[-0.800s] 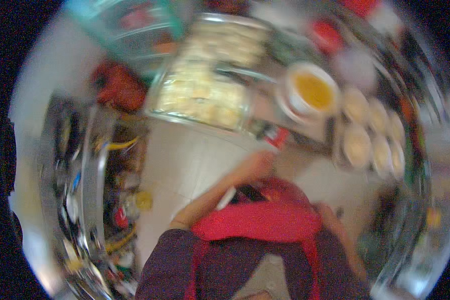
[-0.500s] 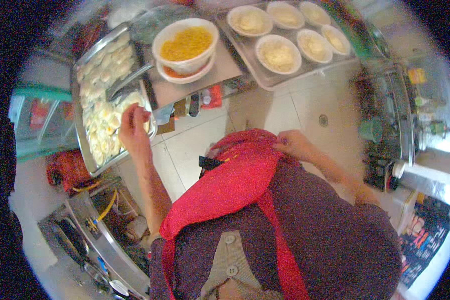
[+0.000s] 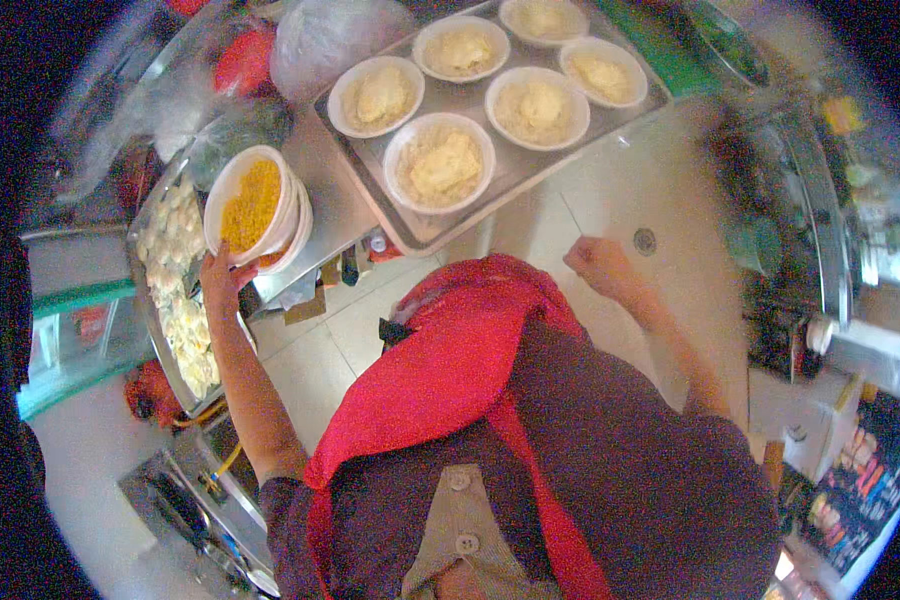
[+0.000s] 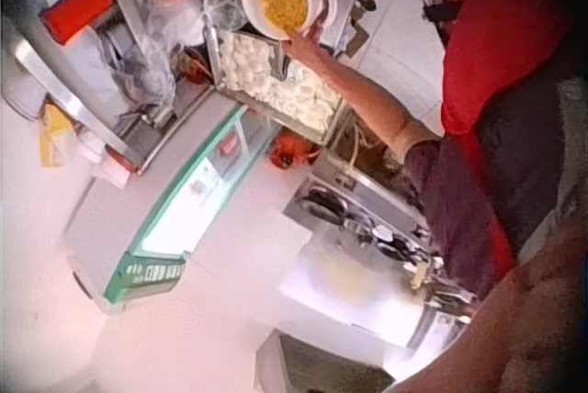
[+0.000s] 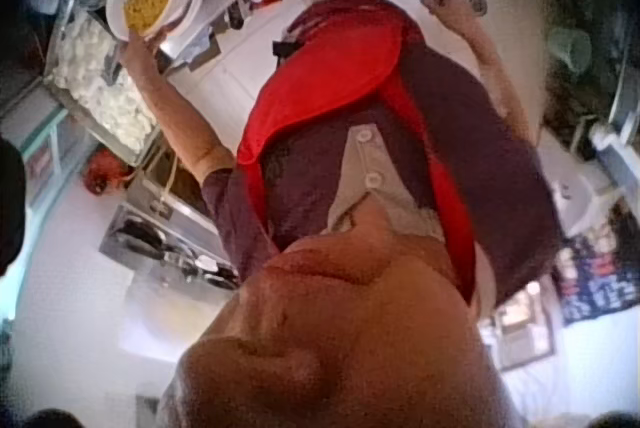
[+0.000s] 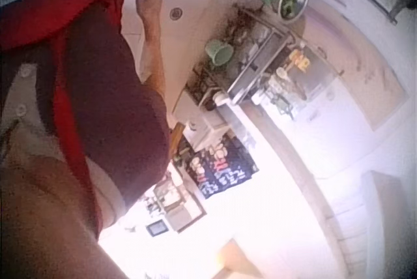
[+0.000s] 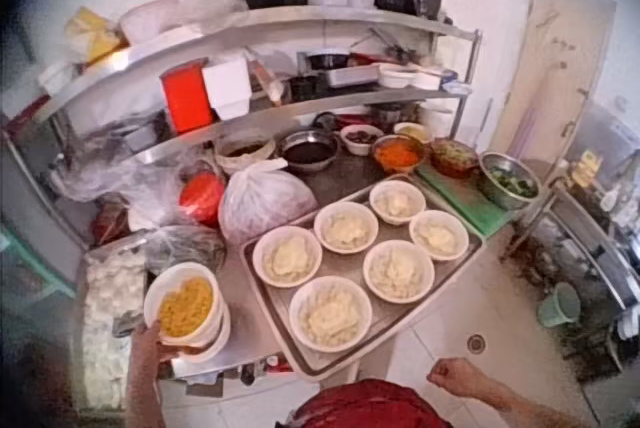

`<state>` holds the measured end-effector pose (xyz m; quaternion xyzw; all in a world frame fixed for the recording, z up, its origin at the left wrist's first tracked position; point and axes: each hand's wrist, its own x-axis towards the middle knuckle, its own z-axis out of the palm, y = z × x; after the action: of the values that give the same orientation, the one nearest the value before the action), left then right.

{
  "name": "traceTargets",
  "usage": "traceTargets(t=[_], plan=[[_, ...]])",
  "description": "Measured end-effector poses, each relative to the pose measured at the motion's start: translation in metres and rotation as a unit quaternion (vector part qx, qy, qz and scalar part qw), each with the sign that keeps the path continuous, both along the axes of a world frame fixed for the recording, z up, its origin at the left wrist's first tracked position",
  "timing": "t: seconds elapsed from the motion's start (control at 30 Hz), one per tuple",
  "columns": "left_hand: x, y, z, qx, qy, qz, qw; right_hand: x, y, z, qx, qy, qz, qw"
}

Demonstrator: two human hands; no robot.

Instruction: The person assembles multiple rice bowls by adding toppings. They wash green vegetables in a sink, then distribute them along with shredded carrots into bowls containing rice and fried eggs.

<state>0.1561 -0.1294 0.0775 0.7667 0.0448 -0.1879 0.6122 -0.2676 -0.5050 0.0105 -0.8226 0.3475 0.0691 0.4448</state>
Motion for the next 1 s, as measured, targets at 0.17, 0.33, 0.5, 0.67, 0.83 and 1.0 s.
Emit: traceTargets(t=[0.17, 0.33, 0.5, 0.67, 0.83, 1.0], plan=[[0.034, 0.016, -0.023, 0.235, -0.128, 0.018, 0.963, 0.004, -0.033, -0.019, -0.007, 0.047, 0.148, 0.988], [0.057, 0.061, -0.058, 0.394, -0.318, 0.045, 0.861, 0.032, -0.055, -0.005, 0.004, 0.089, 0.238, 0.967], [0.031, 0.002, -0.011, 0.261, -0.137, 0.068, 0.953, 0.047, -0.077, 0.009, -0.011, 0.063, 0.213, 0.975], [0.022, -0.012, 0.016, 0.189, -0.068, 0.027, 0.979, 0.043, -0.075, -0.006, 0.065, 0.091, 0.158, 0.981], [0.026, -0.01, 0.024, 0.06, -0.08, 0.02, 0.995, 0.047, -0.064, 0.003, 0.04, 0.057, 0.181, 0.981], [0.052, 0.008, 0.044, 0.047, -0.1, 0.007, 0.994, 0.049, -0.047, 0.012, 0.033, 0.068, 0.184, 0.98]])
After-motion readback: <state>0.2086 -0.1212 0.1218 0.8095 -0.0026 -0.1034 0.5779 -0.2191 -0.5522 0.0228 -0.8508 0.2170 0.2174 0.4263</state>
